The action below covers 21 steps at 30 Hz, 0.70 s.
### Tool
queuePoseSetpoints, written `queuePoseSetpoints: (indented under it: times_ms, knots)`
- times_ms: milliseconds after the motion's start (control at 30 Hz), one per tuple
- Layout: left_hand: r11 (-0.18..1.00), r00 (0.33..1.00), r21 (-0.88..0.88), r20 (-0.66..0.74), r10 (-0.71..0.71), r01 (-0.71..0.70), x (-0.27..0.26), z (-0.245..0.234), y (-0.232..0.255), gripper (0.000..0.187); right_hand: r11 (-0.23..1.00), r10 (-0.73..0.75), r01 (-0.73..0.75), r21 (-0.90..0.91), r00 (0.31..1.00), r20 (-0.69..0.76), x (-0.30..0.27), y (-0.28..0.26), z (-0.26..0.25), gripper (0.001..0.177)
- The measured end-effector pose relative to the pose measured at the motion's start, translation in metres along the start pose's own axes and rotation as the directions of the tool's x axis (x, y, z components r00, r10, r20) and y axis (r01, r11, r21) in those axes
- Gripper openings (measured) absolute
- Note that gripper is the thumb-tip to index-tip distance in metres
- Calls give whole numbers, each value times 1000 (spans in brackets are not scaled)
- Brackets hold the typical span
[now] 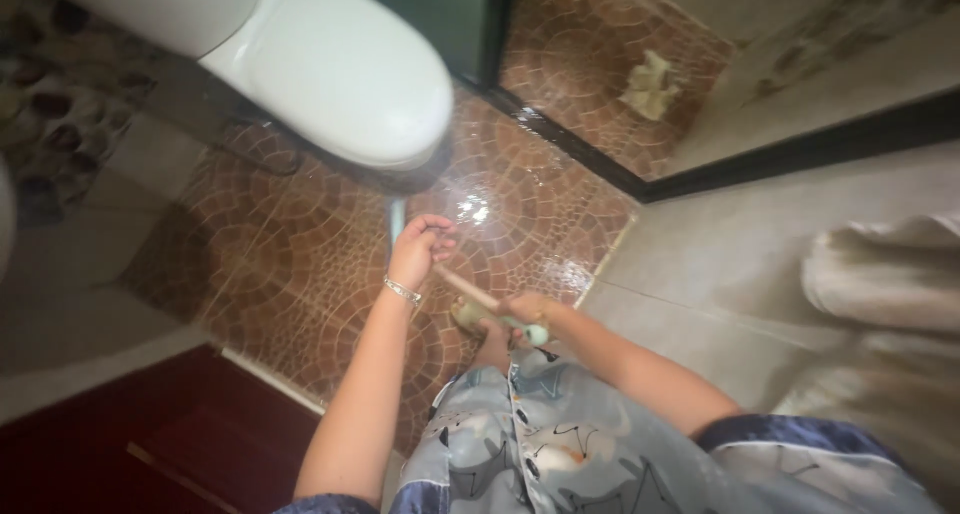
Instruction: The person is scrubbing the bathroom floor around the toilet using a brush and water.
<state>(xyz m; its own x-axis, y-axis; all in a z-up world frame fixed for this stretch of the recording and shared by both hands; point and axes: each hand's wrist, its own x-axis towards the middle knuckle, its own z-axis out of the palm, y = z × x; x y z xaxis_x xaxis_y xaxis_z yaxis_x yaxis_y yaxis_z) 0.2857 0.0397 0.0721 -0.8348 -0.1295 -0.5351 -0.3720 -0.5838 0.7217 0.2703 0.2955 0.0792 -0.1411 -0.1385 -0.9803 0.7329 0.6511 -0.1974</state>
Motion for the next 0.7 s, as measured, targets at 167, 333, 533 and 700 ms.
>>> queuePoseSetpoints:
  times_ms: [167, 333, 533, 700]
  knots:
    - [1000, 978, -16, -207, 11, -15, -55, -64, -8, 22, 694, -170, 213, -688, 977, 131, 106, -14, 91, 35]
    - [999, 925, -24, -379, 31, -43, -101, -137, -19, 19, 658, -24, 130, -741, 988, 152, 172, -40, 122, 33]
    - [986, 900, -163, -435, -35, -41, -101, -132, -5, 28, 982, 34, -30, -189, 999, 15, 33, -32, -25, 38]
    - [990, 953, -142, -303, -18, -27, -48, -92, -10, 29, 974, 192, -220, -62, 935, -297, 55, 73, -255, 34]
